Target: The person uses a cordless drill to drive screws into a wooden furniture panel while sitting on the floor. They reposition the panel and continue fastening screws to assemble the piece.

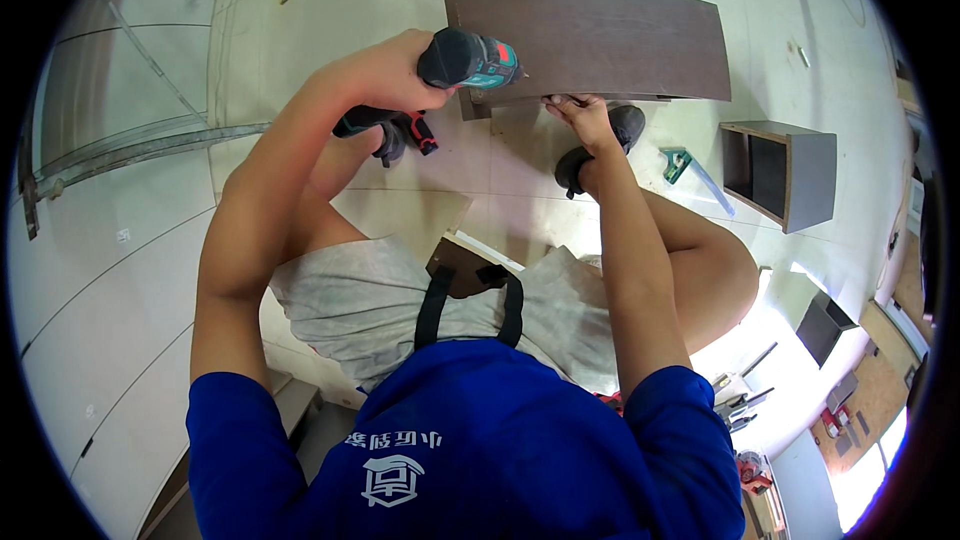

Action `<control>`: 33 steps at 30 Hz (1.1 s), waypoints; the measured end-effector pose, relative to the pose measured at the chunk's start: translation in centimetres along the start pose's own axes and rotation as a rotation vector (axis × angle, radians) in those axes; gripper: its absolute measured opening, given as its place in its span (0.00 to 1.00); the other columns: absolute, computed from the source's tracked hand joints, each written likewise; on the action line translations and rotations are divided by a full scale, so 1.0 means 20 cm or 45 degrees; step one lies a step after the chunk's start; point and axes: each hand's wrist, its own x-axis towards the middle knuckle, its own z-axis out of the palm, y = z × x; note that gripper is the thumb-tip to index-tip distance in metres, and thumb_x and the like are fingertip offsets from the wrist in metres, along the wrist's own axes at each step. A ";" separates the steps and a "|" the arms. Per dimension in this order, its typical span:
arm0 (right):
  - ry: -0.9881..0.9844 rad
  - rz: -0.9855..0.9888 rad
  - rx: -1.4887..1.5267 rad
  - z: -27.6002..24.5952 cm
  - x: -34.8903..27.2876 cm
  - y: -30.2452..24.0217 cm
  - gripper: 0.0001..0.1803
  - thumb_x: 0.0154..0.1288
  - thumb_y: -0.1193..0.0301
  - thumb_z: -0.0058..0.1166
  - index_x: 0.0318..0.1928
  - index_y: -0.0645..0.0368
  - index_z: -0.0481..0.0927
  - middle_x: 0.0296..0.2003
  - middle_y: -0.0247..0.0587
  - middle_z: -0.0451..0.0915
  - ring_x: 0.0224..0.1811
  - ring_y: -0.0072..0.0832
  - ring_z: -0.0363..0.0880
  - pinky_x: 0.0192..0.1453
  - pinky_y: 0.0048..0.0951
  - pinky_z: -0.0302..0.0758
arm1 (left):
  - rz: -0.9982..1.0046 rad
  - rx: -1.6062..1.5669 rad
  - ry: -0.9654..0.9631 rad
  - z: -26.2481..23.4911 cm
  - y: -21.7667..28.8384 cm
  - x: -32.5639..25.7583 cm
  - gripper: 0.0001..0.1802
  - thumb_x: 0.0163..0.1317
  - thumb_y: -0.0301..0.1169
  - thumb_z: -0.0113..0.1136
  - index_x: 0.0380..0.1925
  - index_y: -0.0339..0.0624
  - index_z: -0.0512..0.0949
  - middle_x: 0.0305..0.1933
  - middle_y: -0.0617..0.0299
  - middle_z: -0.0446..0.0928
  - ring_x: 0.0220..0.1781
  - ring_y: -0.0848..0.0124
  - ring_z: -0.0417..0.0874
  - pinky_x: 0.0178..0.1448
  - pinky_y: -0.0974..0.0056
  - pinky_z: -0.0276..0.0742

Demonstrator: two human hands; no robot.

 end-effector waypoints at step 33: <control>-0.011 0.002 0.025 -0.01 0.01 0.00 0.12 0.67 0.78 0.61 0.49 0.72 0.82 0.46 0.47 0.84 0.49 0.32 0.84 0.57 0.29 0.84 | 0.069 0.211 -0.114 0.04 0.09 0.19 0.17 0.51 0.30 0.63 0.42 0.35 0.80 0.35 0.51 0.84 0.37 0.59 0.84 0.44 0.59 0.77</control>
